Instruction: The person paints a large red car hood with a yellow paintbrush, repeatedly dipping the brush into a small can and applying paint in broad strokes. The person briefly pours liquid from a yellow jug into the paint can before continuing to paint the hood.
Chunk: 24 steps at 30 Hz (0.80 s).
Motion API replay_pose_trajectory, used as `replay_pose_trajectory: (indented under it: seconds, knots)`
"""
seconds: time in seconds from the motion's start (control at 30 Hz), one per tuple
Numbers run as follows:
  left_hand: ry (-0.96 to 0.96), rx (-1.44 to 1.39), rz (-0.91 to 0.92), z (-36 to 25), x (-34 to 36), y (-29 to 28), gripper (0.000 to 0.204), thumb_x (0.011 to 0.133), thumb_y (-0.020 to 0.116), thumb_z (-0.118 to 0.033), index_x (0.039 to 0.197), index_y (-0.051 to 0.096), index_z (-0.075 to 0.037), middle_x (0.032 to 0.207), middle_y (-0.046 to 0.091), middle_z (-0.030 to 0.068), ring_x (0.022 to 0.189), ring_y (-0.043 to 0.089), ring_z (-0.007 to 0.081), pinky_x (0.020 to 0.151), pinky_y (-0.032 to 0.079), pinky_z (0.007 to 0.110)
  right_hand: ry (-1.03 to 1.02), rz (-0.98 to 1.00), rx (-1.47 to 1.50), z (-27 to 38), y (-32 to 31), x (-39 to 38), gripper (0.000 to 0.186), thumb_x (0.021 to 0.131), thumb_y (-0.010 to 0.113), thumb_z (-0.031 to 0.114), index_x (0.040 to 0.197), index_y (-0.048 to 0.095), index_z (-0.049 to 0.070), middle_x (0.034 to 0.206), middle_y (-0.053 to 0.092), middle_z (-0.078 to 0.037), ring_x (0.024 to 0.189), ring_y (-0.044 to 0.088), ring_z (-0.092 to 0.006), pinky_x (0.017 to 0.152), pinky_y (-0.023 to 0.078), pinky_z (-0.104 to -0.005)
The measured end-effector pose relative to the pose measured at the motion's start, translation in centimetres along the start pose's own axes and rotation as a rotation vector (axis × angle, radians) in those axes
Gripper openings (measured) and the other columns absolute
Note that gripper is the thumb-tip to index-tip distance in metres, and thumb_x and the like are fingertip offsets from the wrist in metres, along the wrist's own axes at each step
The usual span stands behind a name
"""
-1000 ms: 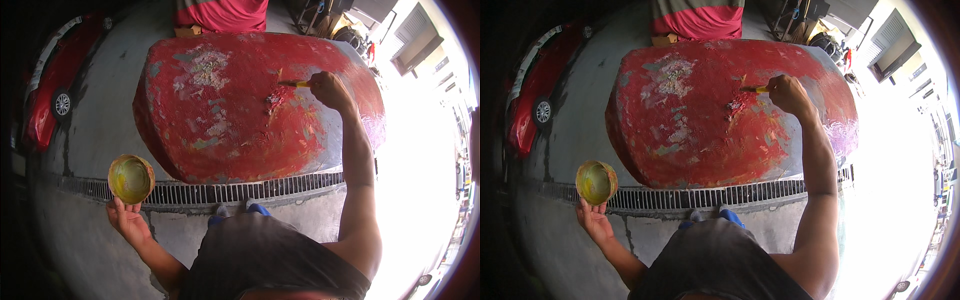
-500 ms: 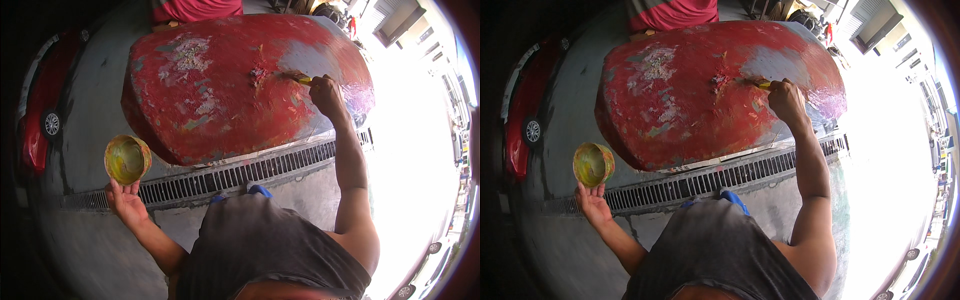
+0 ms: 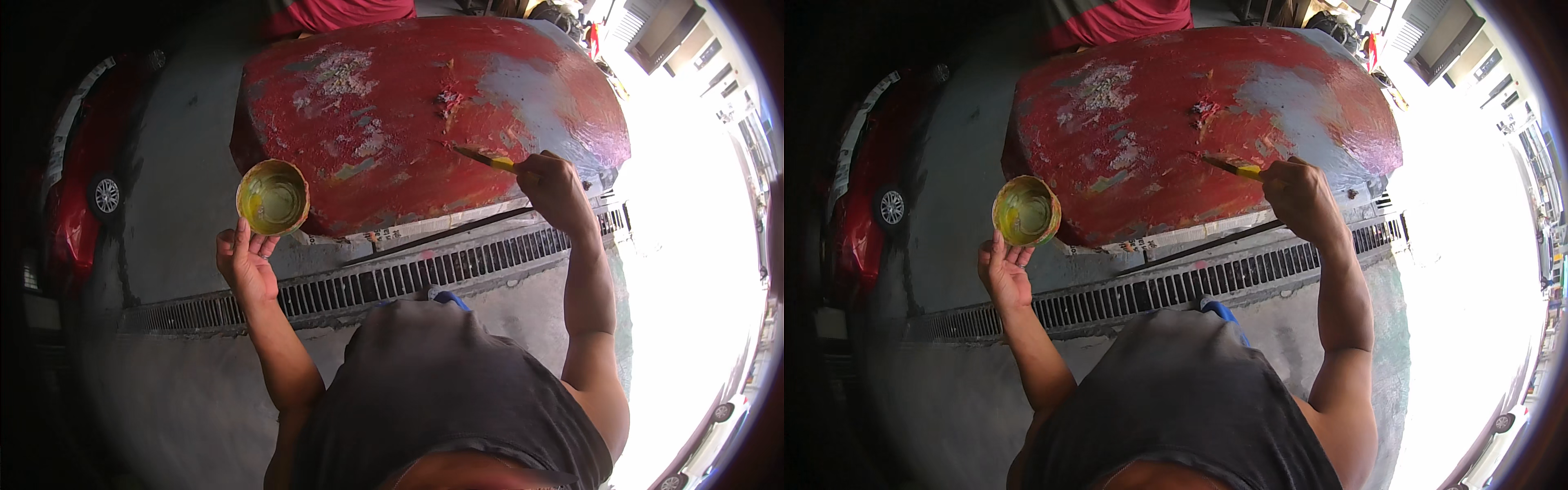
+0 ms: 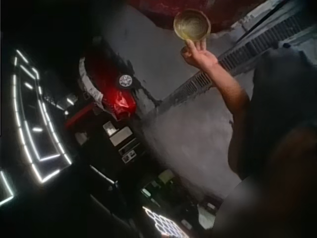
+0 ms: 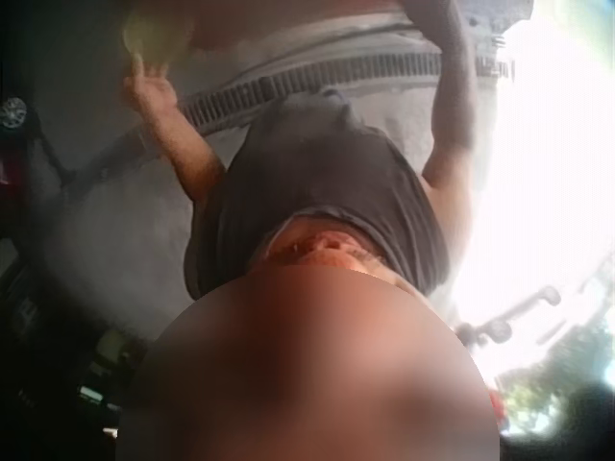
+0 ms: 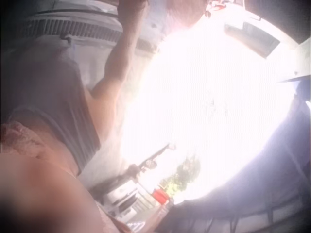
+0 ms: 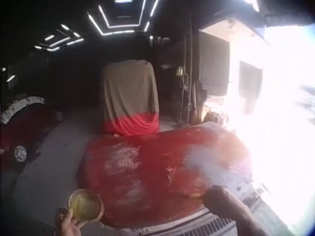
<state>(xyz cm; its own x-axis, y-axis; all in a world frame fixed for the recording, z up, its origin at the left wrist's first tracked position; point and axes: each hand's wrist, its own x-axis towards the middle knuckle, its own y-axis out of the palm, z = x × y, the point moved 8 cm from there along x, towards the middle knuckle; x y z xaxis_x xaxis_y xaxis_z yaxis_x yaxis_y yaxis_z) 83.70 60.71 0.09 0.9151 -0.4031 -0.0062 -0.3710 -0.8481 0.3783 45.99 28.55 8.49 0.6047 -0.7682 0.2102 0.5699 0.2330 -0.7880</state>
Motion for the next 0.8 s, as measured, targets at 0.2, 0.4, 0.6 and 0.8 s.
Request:
replay_pose_trajectory:
  seconds: [0.2, 0.4, 0.6, 0.8]
  knots:
    - [0.009, -0.013, 0.134, 1.3, 1.0, 4.0, 0.040, 0.089, 0.082, -0.016, 0.091, 0.042, -0.018, 0.095, 0.068, 0.0055, 0.086, 0.069, 0.0187, 0.079, 0.058, 0.041, -0.081, -0.023, 0.146, 7.6, -1.4, -1.2, 0.023, 0.085, 0.070, 0.002, 0.108, 0.074, 0.000, 0.088, 0.067, -0.012, 0.073, 0.066, -0.0197, 0.067, 0.051, -0.0330]
    - [0.085, 0.013, 0.294, 2.1, 0.4, 8.8, 0.045, 0.086, 0.084, -0.010, 0.094, 0.040, -0.014, 0.103, 0.066, 0.0084, 0.094, 0.065, 0.0142, 0.080, 0.055, 0.033, -0.516, 0.009, 0.139, 14.4, 0.2, -1.9, 0.029, 0.079, 0.070, -0.005, 0.107, 0.074, 0.001, 0.088, 0.063, -0.011, 0.076, 0.067, -0.0284, 0.067, 0.052, -0.0403]
    - [0.238, 0.010, 0.474, 1.6, -1.3, 12.1, 0.042, 0.089, 0.078, 0.000, 0.094, 0.038, -0.009, 0.111, 0.062, 0.0164, 0.109, 0.063, 0.0190, 0.100, 0.053, 0.034, -0.722, 0.090, -0.412, 16.4, 5.6, -2.1, 0.034, 0.084, 0.064, 0.004, 0.118, 0.066, 0.004, 0.104, 0.059, -0.015, 0.085, 0.070, -0.0287, 0.060, 0.059, -0.0394]
    - [0.111, 0.027, 0.534, 2.1, -1.2, 12.7, 0.037, 0.093, 0.076, -0.005, 0.096, 0.039, -0.009, 0.102, 0.066, 0.0126, 0.097, 0.066, 0.0154, 0.087, 0.057, 0.029, -0.872, -0.028, -0.282, 15.0, 6.9, -1.3, 0.047, 0.078, 0.069, 0.001, 0.124, 0.065, 0.008, 0.106, 0.061, -0.009, 0.077, 0.068, -0.0240, 0.054, 0.057, -0.0343]
